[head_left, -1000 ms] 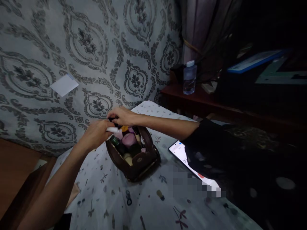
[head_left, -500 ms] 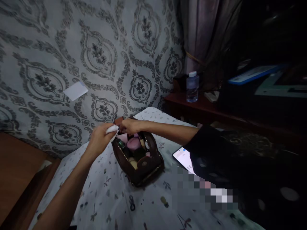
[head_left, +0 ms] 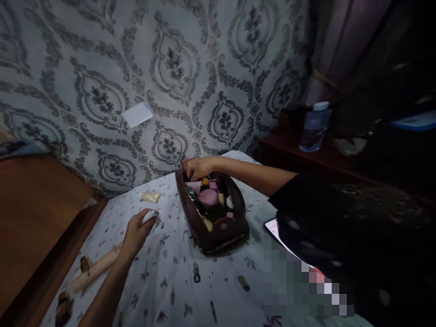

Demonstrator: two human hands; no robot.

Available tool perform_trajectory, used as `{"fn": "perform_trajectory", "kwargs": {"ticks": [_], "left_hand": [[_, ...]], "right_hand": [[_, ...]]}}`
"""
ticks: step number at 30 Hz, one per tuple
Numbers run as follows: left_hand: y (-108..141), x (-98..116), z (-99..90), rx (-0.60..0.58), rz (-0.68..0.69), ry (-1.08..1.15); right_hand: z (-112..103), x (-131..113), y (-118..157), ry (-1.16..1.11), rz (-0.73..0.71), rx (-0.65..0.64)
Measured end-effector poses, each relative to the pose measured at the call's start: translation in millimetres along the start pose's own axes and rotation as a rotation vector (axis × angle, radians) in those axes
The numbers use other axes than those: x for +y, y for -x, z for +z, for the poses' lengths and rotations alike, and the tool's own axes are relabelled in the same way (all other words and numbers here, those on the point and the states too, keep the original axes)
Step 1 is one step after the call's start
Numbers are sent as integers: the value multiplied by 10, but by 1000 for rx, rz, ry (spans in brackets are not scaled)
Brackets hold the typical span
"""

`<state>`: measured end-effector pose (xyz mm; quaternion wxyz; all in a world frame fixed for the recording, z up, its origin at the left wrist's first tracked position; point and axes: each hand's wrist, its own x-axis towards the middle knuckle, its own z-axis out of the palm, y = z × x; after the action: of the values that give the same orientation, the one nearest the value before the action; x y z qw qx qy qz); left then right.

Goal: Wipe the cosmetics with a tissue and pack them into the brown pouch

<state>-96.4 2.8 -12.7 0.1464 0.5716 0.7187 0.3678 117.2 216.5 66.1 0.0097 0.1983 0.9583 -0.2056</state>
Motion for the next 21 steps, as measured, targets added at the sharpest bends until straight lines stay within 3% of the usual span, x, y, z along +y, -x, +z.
{"fn": "perform_trajectory", "kwargs": {"ticks": [4,7,14,18,21], "left_hand": [[253,-463,-39,9,-79,-40],[437,-663,-36,0,-104,-66],[742,-752,-29,-29,-62,-173],[815,-789,-87,-72,-12,-293],[806,-837,-111,-83,5,-361]], "right_hand": [[29,58,-42,9,-38,-43],[62,79,-31,11,-48,-46],[81,92,33,-11,-51,111],[67,79,81,104,89,172],[31,-58,182,222,222,375]]}}
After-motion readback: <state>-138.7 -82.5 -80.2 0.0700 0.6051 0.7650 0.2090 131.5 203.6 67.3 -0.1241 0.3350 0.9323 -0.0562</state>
